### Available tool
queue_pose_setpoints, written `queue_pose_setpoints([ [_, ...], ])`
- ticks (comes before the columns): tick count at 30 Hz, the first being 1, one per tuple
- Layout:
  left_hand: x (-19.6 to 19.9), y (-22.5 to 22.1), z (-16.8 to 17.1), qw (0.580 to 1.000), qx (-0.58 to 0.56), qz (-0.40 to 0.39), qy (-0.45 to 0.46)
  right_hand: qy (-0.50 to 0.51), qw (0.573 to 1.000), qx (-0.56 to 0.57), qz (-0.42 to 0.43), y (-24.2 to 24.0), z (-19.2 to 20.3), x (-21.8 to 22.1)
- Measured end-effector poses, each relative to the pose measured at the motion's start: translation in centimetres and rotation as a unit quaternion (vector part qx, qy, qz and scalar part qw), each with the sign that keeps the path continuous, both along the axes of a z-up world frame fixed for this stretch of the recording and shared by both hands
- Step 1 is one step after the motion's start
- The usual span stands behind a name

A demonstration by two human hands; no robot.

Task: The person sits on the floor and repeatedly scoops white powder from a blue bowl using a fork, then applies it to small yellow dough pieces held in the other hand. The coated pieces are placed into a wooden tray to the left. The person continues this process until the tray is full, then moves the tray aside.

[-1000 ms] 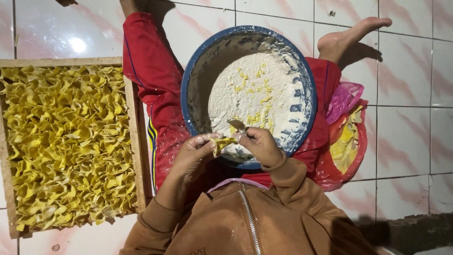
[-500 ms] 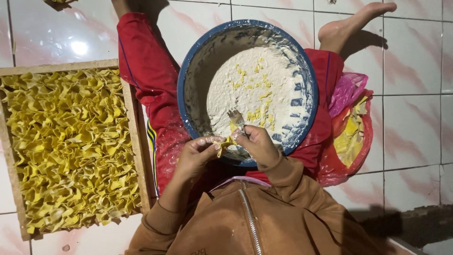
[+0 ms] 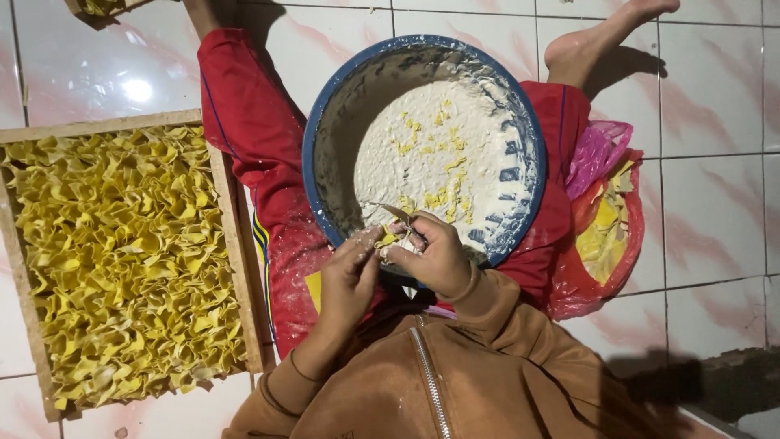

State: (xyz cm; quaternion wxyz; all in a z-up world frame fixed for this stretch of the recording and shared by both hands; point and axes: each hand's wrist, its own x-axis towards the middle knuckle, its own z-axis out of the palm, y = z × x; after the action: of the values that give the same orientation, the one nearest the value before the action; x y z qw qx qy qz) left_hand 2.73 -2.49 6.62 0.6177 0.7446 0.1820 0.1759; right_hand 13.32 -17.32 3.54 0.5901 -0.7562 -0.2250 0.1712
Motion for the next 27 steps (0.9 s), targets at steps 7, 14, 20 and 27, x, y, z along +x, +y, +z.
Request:
queue_pose_setpoints([
  [7, 0.1, -1.0, -1.0, 0.999, 0.035, 0.024, -0.03, -0.08, 0.996, -0.026, 0.003, 1.6, 3.5, 0.1],
  [14, 0.2, -0.2, -2.7, 0.988, -0.14, 0.064, -0.008, -0.072, 0.997, 0.021, 0.035, 0.9, 3.0, 1.1],
  [20, 0.1, 0.0, -4.0, 0.933, -0.352, 0.079, -0.001, -0.07, 0.993, 0.052, 0.083, 0.5, 2.4, 1.5],
  [27, 0.2, 0.2, -2.4, 0.946, -0.318, 0.064, 0.017, -0.047, 0.994, 0.068, 0.071, 0.8, 0.8, 1.1],
])
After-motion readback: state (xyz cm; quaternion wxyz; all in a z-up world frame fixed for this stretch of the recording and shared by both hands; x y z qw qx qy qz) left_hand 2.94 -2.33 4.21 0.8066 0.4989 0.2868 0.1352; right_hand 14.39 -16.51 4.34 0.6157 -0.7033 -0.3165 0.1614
